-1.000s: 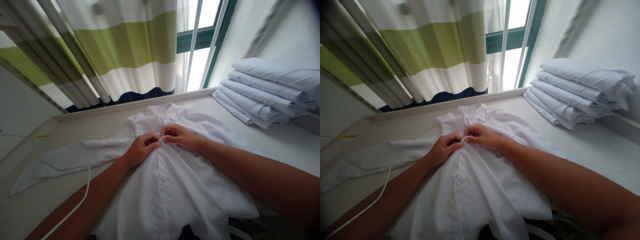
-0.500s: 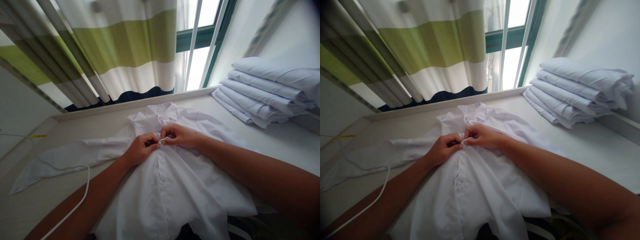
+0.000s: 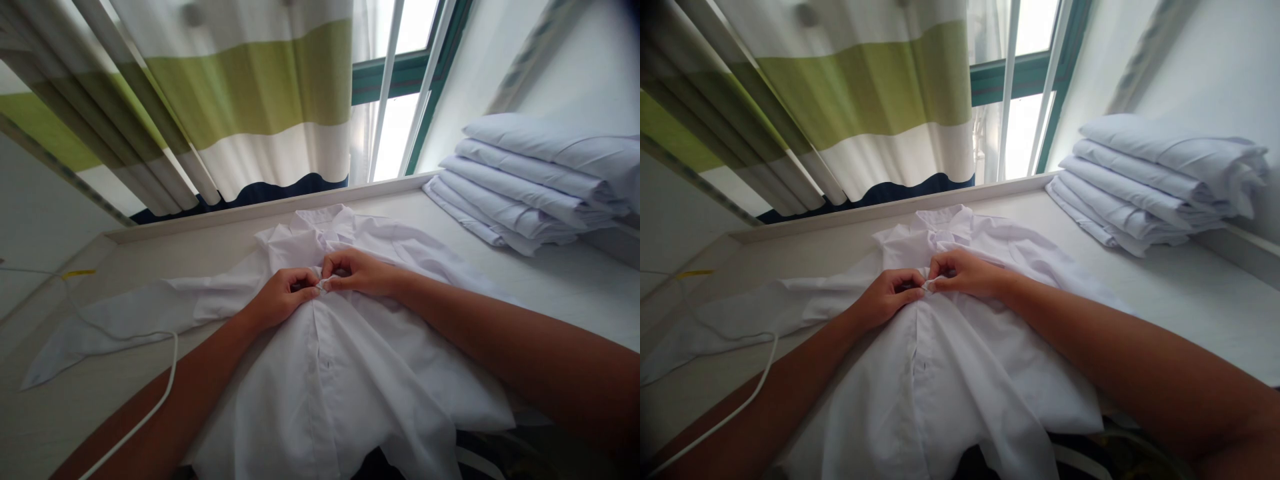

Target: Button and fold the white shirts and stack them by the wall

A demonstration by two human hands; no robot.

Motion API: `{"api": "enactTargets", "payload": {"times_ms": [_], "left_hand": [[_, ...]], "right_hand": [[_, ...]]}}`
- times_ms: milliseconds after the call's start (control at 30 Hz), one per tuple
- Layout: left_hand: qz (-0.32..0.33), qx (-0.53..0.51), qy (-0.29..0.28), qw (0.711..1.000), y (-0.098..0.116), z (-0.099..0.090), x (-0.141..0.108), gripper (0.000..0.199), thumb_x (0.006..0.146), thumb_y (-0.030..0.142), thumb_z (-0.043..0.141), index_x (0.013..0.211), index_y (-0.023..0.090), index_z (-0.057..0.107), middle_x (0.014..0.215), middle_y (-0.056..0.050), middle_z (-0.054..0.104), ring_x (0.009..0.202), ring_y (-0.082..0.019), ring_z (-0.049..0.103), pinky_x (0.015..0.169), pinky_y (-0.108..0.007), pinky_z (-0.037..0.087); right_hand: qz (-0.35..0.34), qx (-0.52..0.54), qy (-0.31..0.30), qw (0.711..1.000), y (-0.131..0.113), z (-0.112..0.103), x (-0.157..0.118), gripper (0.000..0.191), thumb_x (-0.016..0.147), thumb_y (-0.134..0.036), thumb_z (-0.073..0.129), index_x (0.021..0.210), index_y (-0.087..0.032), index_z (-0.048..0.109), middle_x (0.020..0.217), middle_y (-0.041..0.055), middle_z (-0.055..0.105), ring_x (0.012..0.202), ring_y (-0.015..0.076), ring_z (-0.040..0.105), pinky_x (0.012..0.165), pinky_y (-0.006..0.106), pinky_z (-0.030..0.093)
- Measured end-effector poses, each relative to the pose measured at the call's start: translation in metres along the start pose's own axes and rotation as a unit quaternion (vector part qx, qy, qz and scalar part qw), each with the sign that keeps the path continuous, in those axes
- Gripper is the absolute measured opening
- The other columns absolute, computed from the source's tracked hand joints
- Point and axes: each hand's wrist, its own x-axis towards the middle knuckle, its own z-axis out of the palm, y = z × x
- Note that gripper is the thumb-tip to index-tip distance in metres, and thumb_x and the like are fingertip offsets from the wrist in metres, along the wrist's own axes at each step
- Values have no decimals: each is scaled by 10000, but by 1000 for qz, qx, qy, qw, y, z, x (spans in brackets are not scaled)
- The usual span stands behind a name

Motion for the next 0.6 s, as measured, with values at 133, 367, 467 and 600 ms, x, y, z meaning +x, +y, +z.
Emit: {"api": "enactTargets", "payload": {"times_ms": [133,367,467,600], "left_hand": [[12,41,-8,999,2,-1,0,219,914,347,610,820,164,685,802,5,635,793,-154,556,748,-256,420],[2,62,-9,998,-1,-2,1,258,903,405,645,889,162,729,862,-15,686,807,-160,586,745,-255,436],[-15,35,-14,999,-2,-3,2,263,874,412,678,878,154,724,841,-13,673,771,-150,580,716,-250,441],[-21,39,-10,999,-1,-2,2,251,839,403,710,849,152,711,784,-1,647,720,-136,564,676,-244,437]], "right_hand": [[0,-9,2,1000,0,2,0,253,847,-407,740,868,-168,660,801,-12,616,738,135,537,664,252,418],[9,-42,27,999,-3,5,1,164,832,-322,719,845,-178,641,793,-17,601,741,136,520,679,261,409],[10,-32,53,998,-1,7,1,150,820,-306,719,842,-179,642,786,-14,601,741,141,517,680,268,405],[-3,-70,66,995,-2,11,0,128,831,-297,694,874,-188,643,801,-4,607,735,154,519,687,291,415]]}}
